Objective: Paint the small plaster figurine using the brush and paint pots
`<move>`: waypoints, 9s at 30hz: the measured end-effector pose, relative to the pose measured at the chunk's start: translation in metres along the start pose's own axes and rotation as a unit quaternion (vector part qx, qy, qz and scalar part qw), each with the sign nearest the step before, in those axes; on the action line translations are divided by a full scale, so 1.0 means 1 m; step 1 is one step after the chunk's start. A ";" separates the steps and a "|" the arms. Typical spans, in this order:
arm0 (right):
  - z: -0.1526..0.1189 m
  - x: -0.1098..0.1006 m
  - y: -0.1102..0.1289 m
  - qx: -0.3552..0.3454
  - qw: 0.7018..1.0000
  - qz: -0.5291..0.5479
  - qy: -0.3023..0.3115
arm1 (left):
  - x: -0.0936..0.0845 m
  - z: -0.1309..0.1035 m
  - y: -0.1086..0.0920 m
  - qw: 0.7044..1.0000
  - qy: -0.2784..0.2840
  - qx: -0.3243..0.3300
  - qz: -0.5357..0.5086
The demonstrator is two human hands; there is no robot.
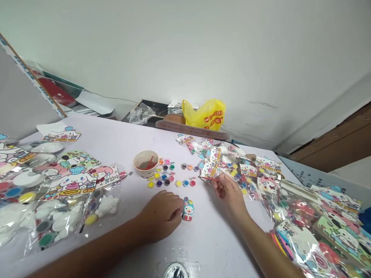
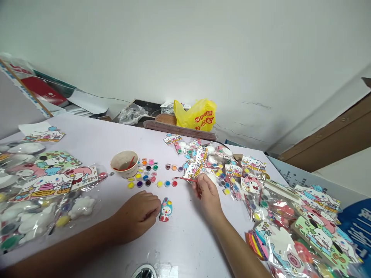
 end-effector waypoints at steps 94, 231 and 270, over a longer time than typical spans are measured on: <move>-0.002 0.006 -0.014 -0.038 0.996 -0.073 0.020 | 0.000 -0.002 0.003 0.998 0.034 -0.020 -0.043; -0.063 -0.001 -0.021 0.066 0.984 -0.131 0.098 | -0.003 -0.003 -0.009 0.999 -0.001 0.013 0.048; -0.062 -0.002 -0.018 0.076 0.983 -0.136 0.094 | 0.000 0.000 -0.008 0.999 0.039 0.012 0.012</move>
Point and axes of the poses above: each hand's wrist, its own z-axis towards the middle knuckle, its own x-axis out of the palm, y = z × x, the point moved 9 cm from there along z, towards the middle knuckle, and after that the axes turned 11 degrees about z, right-handed, at the moved point
